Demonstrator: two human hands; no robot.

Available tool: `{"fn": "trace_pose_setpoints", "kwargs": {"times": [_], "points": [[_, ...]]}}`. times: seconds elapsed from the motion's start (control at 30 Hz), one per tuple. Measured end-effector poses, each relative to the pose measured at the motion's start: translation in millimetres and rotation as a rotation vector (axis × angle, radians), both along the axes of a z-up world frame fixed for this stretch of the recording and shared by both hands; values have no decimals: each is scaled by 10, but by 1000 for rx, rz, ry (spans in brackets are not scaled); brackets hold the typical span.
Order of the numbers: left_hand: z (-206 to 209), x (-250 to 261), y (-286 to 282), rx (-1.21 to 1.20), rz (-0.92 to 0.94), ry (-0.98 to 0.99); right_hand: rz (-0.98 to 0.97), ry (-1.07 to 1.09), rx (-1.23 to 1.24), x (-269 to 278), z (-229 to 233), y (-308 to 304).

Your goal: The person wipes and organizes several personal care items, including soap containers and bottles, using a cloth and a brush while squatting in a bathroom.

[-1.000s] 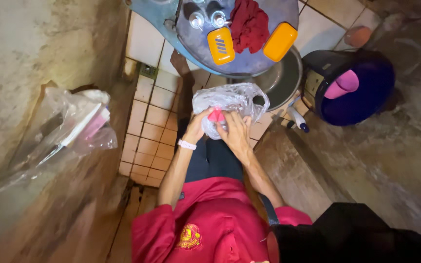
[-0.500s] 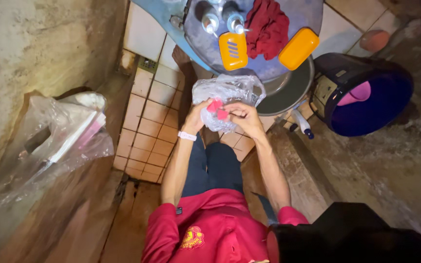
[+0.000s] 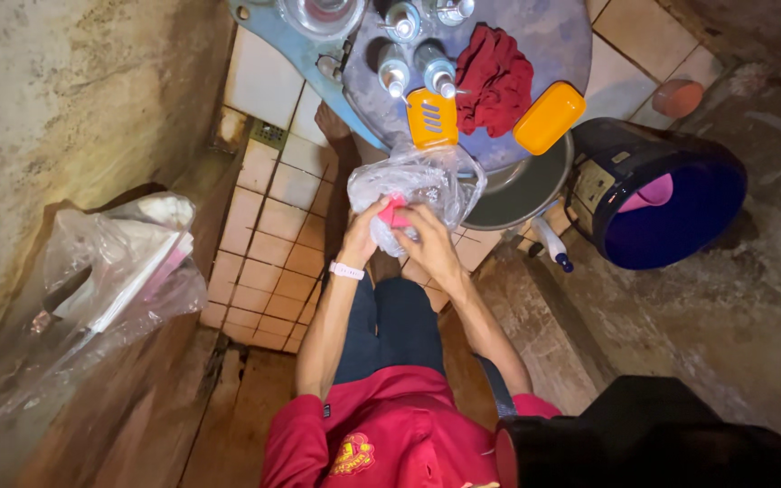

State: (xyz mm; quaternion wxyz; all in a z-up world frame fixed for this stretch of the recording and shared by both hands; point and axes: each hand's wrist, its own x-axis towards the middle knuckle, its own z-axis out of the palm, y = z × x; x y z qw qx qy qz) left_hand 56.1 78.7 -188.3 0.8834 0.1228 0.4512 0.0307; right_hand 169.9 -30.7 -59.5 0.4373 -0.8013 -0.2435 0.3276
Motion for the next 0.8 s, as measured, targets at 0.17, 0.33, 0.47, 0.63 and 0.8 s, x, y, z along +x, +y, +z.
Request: {"fn": "trace_pose_setpoints", "kwargs": {"times": [0.17, 0.33, 0.47, 0.63, 0.8], "points": [[17, -2, 22, -47, 39, 24, 164, -226, -82, -16, -107, 20], [-176, -236, 50, -79, -15, 10, 108, -60, 142, 61, -389, -132], [-206, -320, 132, -104, -70, 3, -395, 546, 267, 308, -579, -260], [-69, -445, 227, -36, -318, 43, -395, 95, 20, 984, -598, -24], [-59, -505, 231, -101, -255, 17, -47, -303, -63, 1142, -554, 154]]}}
